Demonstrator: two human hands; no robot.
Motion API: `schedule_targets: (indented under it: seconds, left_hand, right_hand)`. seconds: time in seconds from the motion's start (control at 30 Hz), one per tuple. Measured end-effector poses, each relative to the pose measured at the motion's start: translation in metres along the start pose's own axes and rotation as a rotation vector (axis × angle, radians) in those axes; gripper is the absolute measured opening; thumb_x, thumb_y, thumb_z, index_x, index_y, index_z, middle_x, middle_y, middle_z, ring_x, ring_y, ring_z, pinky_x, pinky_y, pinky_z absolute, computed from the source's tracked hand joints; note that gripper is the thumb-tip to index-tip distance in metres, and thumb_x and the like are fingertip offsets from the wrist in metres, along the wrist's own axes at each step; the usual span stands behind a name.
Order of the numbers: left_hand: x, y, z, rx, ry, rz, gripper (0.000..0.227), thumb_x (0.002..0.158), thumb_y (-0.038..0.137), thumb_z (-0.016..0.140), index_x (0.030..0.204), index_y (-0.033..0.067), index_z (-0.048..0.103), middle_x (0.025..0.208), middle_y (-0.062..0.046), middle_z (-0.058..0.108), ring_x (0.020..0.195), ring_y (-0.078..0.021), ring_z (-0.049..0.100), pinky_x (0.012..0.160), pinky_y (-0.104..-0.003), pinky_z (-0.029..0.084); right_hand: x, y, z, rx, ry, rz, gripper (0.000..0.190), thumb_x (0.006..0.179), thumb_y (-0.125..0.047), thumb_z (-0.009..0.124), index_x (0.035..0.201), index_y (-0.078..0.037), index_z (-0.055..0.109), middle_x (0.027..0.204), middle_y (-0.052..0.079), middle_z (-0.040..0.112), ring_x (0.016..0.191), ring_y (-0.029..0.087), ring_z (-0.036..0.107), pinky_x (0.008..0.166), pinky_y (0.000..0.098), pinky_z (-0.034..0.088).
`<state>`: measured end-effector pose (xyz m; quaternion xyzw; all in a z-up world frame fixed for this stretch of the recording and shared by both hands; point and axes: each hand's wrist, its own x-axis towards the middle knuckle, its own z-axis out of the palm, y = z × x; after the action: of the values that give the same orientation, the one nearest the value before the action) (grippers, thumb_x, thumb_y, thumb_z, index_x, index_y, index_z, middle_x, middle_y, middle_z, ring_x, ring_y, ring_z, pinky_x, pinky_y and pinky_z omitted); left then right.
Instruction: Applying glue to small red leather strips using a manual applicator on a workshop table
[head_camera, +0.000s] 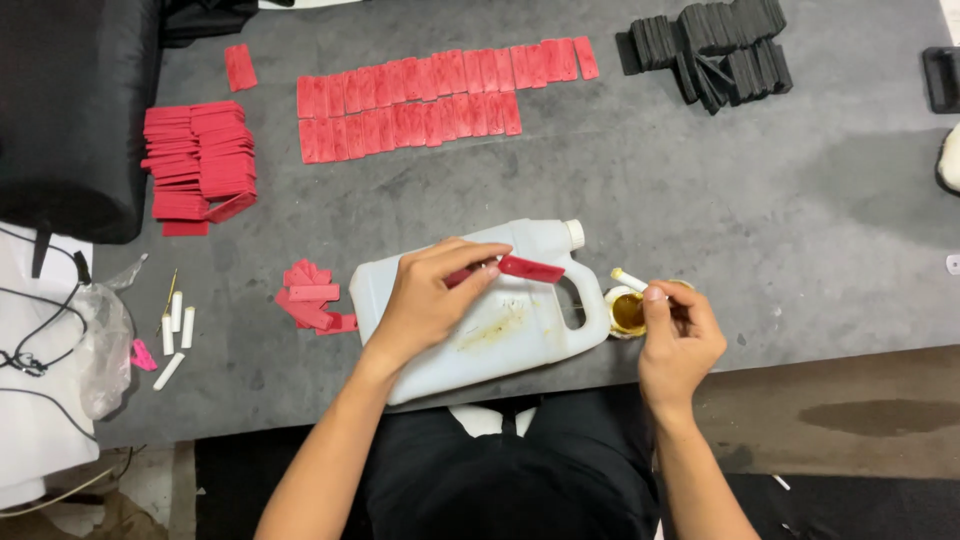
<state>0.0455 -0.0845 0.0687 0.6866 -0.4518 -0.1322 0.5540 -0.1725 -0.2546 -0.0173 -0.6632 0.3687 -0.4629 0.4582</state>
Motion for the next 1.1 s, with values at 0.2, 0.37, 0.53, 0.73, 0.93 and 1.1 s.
schedule_targets:
  seconds: [0.2, 0.37, 0.53, 0.73, 0.93, 1.1]
  left_hand:
    - [0.119, -0.096, 0.024, 0.015, -0.202, -0.079, 0.031, 0.085, 0.001, 0.075, 0.115, 0.0103, 0.074, 0.086, -0.008, 0.078, 0.073, -0.0178, 0.067, 0.076, -0.035, 0.056]
    - [0.208, -0.185, 0.053, 0.144, -0.335, -0.101, 0.018, 0.084, -0.002, 0.074, 0.099, 0.0078, 0.074, 0.076, -0.007, 0.076, 0.066, -0.0187, 0.066, 0.066, -0.033, 0.054]
    - [0.251, -0.224, 0.057, 0.366, -0.499, -0.124, 0.017, 0.088, 0.002, 0.071, 0.102, 0.0108, 0.072, 0.083, -0.009, 0.077, 0.083, -0.0327, 0.075, 0.077, -0.043, 0.058]
    - [0.261, -0.236, 0.053, 0.602, -0.559, 0.062, 0.019, 0.095, 0.001, 0.060, 0.111, 0.0097, 0.067, 0.091, -0.024, 0.069, 0.090, -0.0461, 0.071, 0.083, -0.052, 0.056]
    - [0.254, -0.232, 0.034, 0.747, -0.404, 0.324, 0.032, 0.095, -0.001, 0.054, 0.124, 0.0086, 0.062, 0.092, -0.016, 0.072, 0.096, -0.0307, 0.067, 0.087, -0.040, 0.052]
    - [0.225, -0.194, 0.003, 0.674, -0.114, 0.362, 0.023, 0.100, 0.008, 0.058, 0.120, 0.0132, 0.068, 0.099, -0.006, 0.072, 0.097, -0.0237, 0.064, 0.083, -0.035, 0.049]
  right_hand:
    - [0.081, 0.031, 0.026, 0.256, -0.030, 0.294, 0.011, 0.102, -0.007, 0.070, 0.110, 0.001, 0.071, 0.073, 0.008, 0.063, 0.066, 0.008, 0.054, 0.065, 0.0210, 0.048]
    - [0.142, 0.068, 0.067, 0.228, -0.151, 0.353, 0.009, 0.099, -0.006, 0.071, 0.106, -0.001, 0.073, 0.071, 0.008, 0.065, 0.063, 0.008, 0.056, 0.062, 0.0196, 0.047]
    - [0.185, 0.114, 0.114, 0.222, -0.276, 0.449, 0.011, 0.099, -0.008, 0.070, 0.107, -0.001, 0.073, 0.072, 0.010, 0.066, 0.062, 0.010, 0.059, 0.058, 0.0204, 0.049]
    - [0.209, 0.140, 0.163, 0.418, -0.310, 0.602, 0.015, 0.098, -0.009, 0.068, 0.110, 0.000, 0.069, 0.075, 0.009, 0.069, 0.072, 0.015, 0.074, 0.072, 0.0236, 0.063]
    - [0.213, 0.127, 0.184, 0.510, -0.316, 0.714, 0.016, 0.098, -0.007, 0.066, 0.110, 0.002, 0.069, 0.077, 0.014, 0.069, 0.087, 0.023, 0.078, 0.091, 0.0386, 0.064]
    - [0.204, 0.118, 0.189, 0.513, -0.320, 0.770, 0.016, 0.097, -0.008, 0.066, 0.110, 0.001, 0.069, 0.077, 0.014, 0.067, 0.089, 0.025, 0.078, 0.091, 0.0458, 0.064]
